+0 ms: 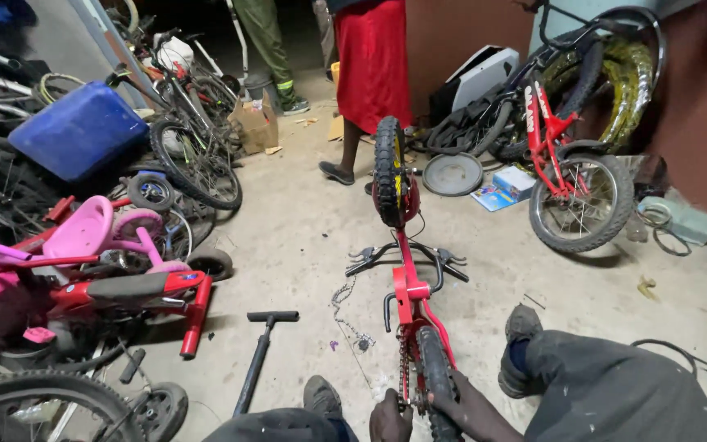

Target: The person sits on the floor and works on the rear wheel of a red bicycle. They use a wrench to tighten the axle nuts on the wheel hub while holding the wheel steady with their other hand.

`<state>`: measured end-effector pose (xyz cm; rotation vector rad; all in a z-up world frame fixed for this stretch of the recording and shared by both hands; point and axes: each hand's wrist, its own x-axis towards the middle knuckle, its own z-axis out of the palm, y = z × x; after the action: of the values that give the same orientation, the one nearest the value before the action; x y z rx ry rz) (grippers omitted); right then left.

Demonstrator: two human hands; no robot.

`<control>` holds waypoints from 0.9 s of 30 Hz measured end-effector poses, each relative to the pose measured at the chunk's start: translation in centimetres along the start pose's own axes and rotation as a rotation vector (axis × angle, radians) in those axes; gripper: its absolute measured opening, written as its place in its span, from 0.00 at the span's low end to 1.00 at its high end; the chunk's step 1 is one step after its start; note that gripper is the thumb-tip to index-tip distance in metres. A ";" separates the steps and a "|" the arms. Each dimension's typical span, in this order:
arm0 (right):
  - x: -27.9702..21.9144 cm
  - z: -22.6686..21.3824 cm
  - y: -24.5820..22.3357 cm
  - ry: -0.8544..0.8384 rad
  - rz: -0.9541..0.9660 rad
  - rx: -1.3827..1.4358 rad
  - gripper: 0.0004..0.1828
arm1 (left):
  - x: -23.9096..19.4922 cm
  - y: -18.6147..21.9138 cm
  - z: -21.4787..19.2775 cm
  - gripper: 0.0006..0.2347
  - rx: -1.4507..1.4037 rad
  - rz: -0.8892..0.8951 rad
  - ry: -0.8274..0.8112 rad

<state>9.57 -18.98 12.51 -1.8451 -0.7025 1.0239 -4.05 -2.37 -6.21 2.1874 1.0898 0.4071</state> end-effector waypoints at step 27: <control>-3.2 5.1 -2.1 0.409 0.066 0.174 0.26 | -3.9 5.7 -6.2 0.11 -0.132 -0.225 -0.116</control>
<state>3.41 -18.41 14.17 -1.8545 -0.3003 0.6901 -6.30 -5.42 2.30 1.9231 1.1942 0.2418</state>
